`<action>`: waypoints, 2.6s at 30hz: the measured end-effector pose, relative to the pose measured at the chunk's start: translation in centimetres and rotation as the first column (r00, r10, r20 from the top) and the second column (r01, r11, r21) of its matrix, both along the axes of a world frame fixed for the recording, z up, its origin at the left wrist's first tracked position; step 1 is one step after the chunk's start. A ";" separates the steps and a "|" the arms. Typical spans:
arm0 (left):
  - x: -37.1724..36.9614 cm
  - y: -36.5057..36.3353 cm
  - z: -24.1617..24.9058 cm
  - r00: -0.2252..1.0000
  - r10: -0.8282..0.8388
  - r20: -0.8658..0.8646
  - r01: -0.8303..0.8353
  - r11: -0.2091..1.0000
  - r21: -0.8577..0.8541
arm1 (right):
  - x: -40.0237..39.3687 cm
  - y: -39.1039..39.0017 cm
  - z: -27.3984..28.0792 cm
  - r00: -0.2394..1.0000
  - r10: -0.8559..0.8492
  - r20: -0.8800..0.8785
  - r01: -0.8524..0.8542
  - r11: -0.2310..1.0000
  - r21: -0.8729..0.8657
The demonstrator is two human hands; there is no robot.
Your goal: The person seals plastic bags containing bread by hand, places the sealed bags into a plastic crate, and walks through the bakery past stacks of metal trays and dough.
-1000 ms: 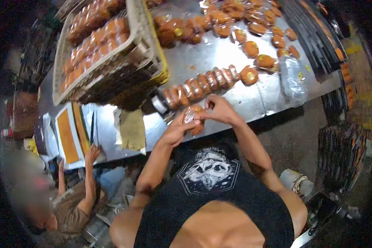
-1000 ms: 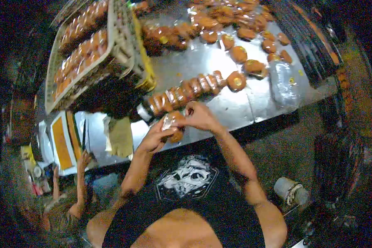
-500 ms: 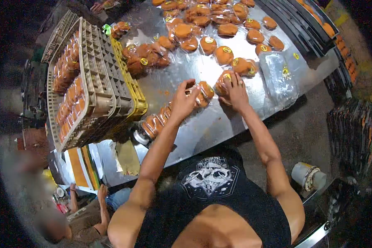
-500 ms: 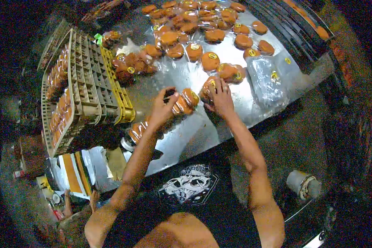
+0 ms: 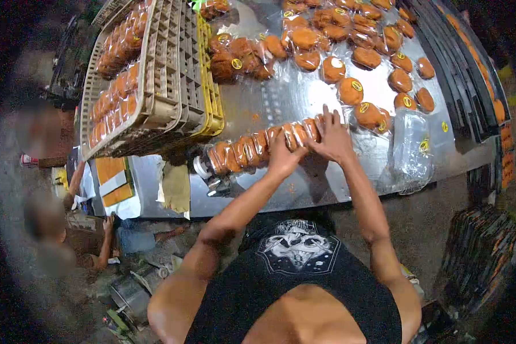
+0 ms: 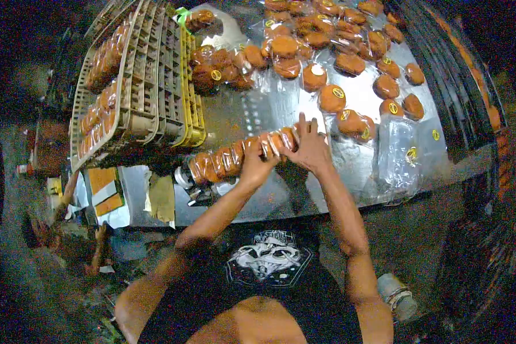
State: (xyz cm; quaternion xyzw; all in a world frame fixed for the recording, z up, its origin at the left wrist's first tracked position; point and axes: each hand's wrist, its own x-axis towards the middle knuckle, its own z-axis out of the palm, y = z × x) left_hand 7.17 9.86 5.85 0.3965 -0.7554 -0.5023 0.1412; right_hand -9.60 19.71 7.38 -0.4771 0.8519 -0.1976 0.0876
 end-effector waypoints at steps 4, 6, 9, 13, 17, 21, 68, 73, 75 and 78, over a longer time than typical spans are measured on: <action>-4.2 0.7 -2.0 0.998 0.051 0.025 -0.047 0.989 -0.140 | 1.2 0.2 0.6 0.994 -0.092 0.057 0.096 0.993 -0.069; -5.4 -0.2 -3.3 0.986 0.150 -0.077 -0.140 0.982 0.128 | 2.0 0.4 -0.3 0.990 -0.138 0.022 0.139 0.958 -0.251; -2.3 -0.4 3.3 0.976 0.168 -0.141 -0.171 0.985 -0.013 | 4.7 0.0 2.6 0.978 -0.184 0.095 0.207 0.891 -0.404; 6.4 -4.9 18.0 0.825 0.008 -0.565 -0.083 0.991 -0.106 | 10.6 -4.5 15.3 0.999 -0.047 -0.015 0.023 0.714 -0.700; 14.0 -14.9 31.1 0.724 -0.212 -0.656 -0.421 0.618 -0.664 | 16.2 -16.8 27.9 0.983 0.046 -0.180 -0.185 0.325 -0.927; 18.8 -26.1 39.0 0.642 -0.063 -0.764 -0.317 0.886 -0.340 | 17.2 -32.2 34.9 0.924 0.346 -0.161 -0.326 0.496 -0.805; 9.5 -8.1 1.5 0.945 0.310 -0.107 -0.307 0.951 0.044 | 14.9 -6.6 -0.9 0.867 -0.136 0.480 0.367 0.826 -0.428; 15.5 -7.4 20.5 0.867 0.124 -0.483 -0.250 0.946 -0.205 | 17.6 -9.4 14.5 0.891 0.111 0.441 0.288 0.613 -0.735; 17.7 -10.7 26.2 0.814 -0.036 -0.580 -0.344 0.776 -0.529 | 19.0 -14.2 21.0 0.915 0.337 0.224 0.107 0.332 -0.937; 19.1 -18.2 32.6 0.724 -0.006 -0.690 -0.495 0.692 -0.526 | 17.9 -24.3 27.6 0.960 0.204 -0.192 -0.242 0.259 -0.935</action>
